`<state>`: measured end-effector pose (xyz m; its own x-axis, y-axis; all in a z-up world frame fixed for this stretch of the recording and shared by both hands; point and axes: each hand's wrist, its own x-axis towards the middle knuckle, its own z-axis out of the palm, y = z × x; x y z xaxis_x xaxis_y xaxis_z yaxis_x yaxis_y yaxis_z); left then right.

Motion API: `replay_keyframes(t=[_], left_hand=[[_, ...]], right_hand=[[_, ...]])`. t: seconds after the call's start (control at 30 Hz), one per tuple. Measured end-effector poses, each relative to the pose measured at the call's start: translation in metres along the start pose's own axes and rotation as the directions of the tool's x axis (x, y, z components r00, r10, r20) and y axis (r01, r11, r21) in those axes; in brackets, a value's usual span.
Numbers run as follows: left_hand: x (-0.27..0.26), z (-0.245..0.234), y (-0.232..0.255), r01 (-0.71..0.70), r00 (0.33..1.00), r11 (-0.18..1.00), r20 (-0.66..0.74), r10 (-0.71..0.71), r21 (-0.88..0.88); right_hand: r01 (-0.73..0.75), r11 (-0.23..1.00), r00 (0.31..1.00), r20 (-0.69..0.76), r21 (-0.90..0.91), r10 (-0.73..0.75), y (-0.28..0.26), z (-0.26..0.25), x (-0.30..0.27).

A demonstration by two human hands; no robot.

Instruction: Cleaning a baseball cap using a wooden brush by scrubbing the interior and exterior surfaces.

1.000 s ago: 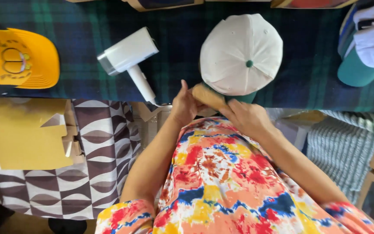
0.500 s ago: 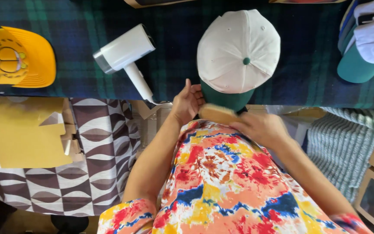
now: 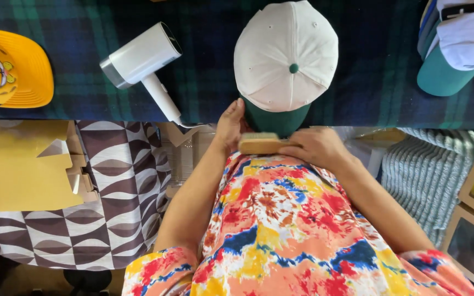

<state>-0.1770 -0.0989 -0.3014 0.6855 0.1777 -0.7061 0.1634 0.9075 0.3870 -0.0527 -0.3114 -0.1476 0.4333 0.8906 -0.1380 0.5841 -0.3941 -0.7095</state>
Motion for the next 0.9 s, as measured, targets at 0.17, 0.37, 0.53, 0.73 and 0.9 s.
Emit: replay_keyframes(t=[0.17,0.37,0.53,0.73,0.9], left_hand=[[0.002,0.010,-0.018,-0.086,0.990,0.996,-0.114,0.085,-0.011],[-0.008,0.021,-0.013,-0.164,0.971,0.986,-0.177,0.159,-0.010],[0.013,-0.014,-0.041,-0.141,0.966,0.990,-0.220,0.138,0.004],[-0.025,0.037,0.005,-0.145,0.975,0.988,-0.179,0.132,-0.061],[-0.045,0.036,0.022,0.040,0.998,0.991,-0.039,-0.045,-0.129]], right_hand=[[-0.319,0.926,0.947,-0.040,-0.202,0.317,0.083,-0.075,-0.042],[-0.353,0.906,0.930,-0.190,-0.234,0.313,0.100,-0.066,-0.070],[0.166,0.978,0.978,-0.104,-0.125,-0.179,0.101,-0.030,-0.021],[-0.575,0.766,0.814,-0.110,-0.287,0.570,0.120,-0.118,-0.063],[-0.130,0.985,0.980,0.134,-0.115,0.145,-0.015,-0.060,-0.010]])
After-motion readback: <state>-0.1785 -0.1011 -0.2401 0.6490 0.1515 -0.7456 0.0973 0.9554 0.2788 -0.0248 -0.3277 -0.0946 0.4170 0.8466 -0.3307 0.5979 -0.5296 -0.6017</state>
